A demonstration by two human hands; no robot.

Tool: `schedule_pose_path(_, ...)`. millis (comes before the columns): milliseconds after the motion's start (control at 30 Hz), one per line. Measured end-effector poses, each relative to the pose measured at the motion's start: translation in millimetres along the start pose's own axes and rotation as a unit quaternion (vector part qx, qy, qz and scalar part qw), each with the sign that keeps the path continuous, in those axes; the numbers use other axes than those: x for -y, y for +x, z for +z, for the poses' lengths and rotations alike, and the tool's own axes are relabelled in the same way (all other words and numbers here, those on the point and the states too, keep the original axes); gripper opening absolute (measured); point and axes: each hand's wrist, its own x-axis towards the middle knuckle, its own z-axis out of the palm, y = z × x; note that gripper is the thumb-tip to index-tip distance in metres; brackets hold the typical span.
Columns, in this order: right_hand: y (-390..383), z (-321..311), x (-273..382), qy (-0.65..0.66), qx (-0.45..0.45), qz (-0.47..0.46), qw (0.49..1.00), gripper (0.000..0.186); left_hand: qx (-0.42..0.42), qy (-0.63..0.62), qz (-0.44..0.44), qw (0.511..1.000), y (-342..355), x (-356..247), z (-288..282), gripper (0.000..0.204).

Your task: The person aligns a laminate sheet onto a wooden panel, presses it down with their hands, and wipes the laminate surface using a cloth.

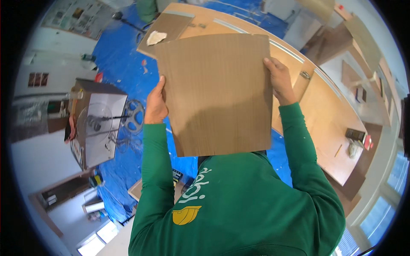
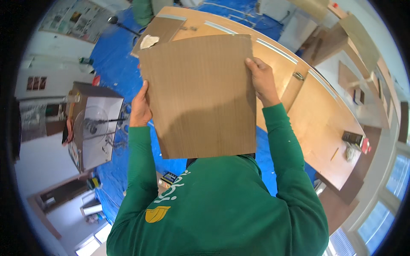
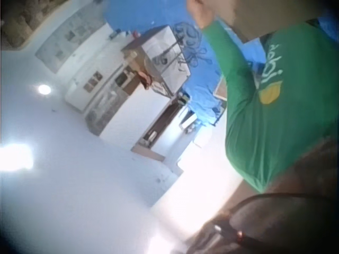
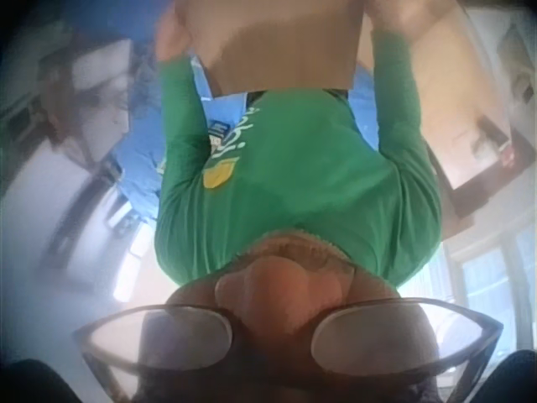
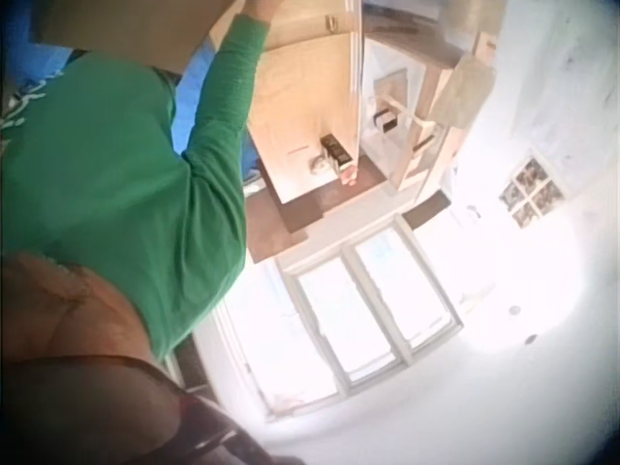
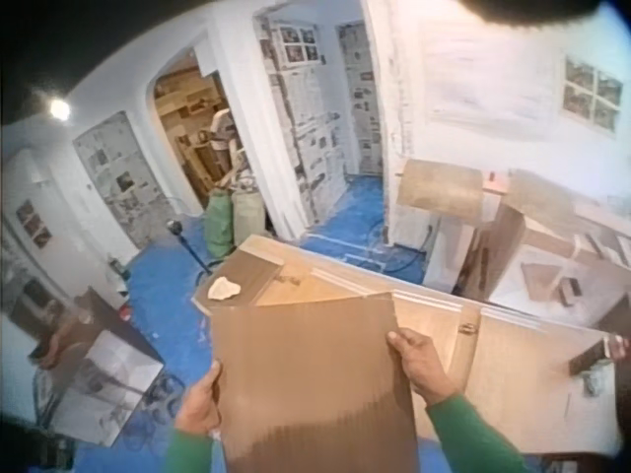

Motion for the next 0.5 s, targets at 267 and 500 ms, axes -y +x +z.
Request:
schedule_pose_path(267,-4,20,13,-0.008,-0.072,-0.028,0.997,0.042,0.068,0.012,-0.061,0.996,53,-30,14,0.058)
schedule_pose_path(500,-18,58,-1,0.015,-0.153,-0.032,0.988,0.04,0.134,0.012,-0.104,0.986,93,-58,-5,0.059)
